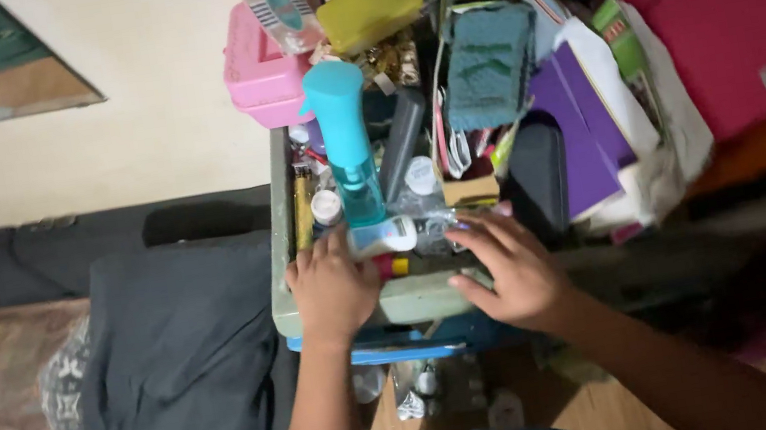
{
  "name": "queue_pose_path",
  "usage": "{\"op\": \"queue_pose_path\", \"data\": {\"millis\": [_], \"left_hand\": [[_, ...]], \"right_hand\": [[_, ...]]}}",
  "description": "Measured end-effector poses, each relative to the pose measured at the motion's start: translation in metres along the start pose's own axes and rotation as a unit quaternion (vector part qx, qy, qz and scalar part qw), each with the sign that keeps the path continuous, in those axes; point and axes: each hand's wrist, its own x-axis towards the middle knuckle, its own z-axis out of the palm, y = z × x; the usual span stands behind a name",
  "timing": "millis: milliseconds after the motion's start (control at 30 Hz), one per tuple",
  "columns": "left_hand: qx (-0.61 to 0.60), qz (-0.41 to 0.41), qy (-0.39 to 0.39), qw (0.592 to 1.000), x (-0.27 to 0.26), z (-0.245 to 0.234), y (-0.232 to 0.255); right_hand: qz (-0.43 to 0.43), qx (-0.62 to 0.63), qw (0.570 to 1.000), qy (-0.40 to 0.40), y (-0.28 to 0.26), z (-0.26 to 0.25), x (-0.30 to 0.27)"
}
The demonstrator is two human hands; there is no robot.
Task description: The person sorts through a cluttered surface, picking up various small items including bottles, tubes, a pink case, scissors, and a purple bottle, then places them into a black bag. The person also opens and closes a small yellow box.
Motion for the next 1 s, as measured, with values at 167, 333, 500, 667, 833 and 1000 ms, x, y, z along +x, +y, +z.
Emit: {"op": "queue_pose_path", "data": {"millis": [167, 333, 500, 667, 833, 1000], "left_hand": [[-0.044, -0.034, -0.127, 0.99, 0.018, -0.046, 0.024], [-0.066, -0.063, -0.224, 0.97, 0.015, -0.078, 0.055], [-0.276, 0.052, -0.066, 0.957, 0.0, -0.052, 0.079], [-0.497, -0.097, 0.002, 0.862, -0.019, -0.023, 0.108], [-0.4, 0.038, 0.054, 0.914, -0.013, -0.047, 0.113], [-0.421, 0.094, -0.025, 0.902, 0.0, -0.071, 0.106]], "right_hand": [[-0.038, 0.072, 0.997, -0.009, 0.013, 0.001, 0.007], [-0.097, 0.058, 0.993, 0.026, -0.008, -0.012, 0.03], [-0.035, 0.087, 0.995, 0.033, 0.014, 0.026, 0.026], [-0.054, 0.104, 0.988, 0.097, 0.018, 0.053, 0.018], [-0.092, 0.245, 0.96, 0.1, 0.011, 0.047, 0.01], [-0.152, 0.266, 0.951, -0.028, 0.013, 0.011, 0.012]]}}
